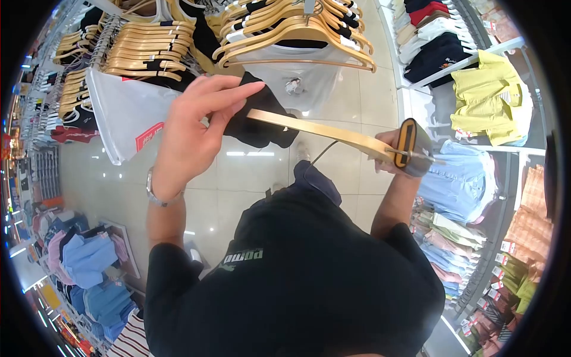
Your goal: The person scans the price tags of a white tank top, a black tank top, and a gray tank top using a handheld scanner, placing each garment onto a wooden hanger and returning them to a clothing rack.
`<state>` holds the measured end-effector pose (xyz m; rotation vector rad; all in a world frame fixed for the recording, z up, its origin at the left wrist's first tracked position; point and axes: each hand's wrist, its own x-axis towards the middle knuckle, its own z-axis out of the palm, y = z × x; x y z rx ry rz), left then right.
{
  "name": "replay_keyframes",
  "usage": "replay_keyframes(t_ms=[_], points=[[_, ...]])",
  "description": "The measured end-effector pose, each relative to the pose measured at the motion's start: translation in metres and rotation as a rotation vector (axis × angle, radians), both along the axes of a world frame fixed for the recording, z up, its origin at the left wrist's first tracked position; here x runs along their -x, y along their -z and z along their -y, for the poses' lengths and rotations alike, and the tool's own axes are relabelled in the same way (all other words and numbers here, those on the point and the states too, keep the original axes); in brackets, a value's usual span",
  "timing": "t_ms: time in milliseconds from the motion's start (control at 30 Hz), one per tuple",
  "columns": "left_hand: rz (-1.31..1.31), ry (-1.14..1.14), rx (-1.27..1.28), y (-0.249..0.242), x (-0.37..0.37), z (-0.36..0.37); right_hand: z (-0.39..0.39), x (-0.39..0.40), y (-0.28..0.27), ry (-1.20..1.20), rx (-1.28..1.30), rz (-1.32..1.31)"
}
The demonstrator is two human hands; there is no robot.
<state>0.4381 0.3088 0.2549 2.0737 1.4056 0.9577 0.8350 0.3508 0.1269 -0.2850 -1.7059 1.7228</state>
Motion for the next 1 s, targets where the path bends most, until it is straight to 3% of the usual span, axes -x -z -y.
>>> replay_keyframes(t_ms=[67,267,400,500,600,633,667,867,967,1000], points=[[-0.201,0.005,-0.062,-0.012,0.009,0.015,0.013,0.013,0.003,-0.020,0.067,-0.122],[-0.255,0.066,-0.127,-0.024,0.018,0.045,0.054,0.052,-0.001,0.274,0.126,-0.413],[-0.630,0.087,-0.293,-0.026,0.019,0.062,0.054,0.056,-0.008,0.158,0.137,-0.365],[-0.587,0.173,-0.376,-0.023,0.018,0.065,0.057,0.057,-0.004,0.195,0.124,-0.368],[-0.424,0.127,-0.212,-0.007,0.019,0.069,0.038,0.053,-0.002,0.141,0.004,-0.344],[-0.433,0.099,-0.226,-0.007,0.020,0.071,0.045,0.044,-0.007,0.332,0.147,-0.199],[-0.443,0.067,-0.242,-0.008,0.023,0.073,0.045,0.036,-0.017,0.481,0.104,-0.073],[-0.409,-0.075,-0.308,-0.018,0.036,0.088,0.066,-0.057,0.028,0.966,0.234,-0.005],[-0.360,-0.109,-0.336,-0.022,0.036,0.091,0.080,-0.073,0.083,0.975,0.397,0.007],[-0.342,-0.116,-0.353,-0.022,0.035,0.092,0.086,-0.066,0.098,0.959,0.493,0.129]])
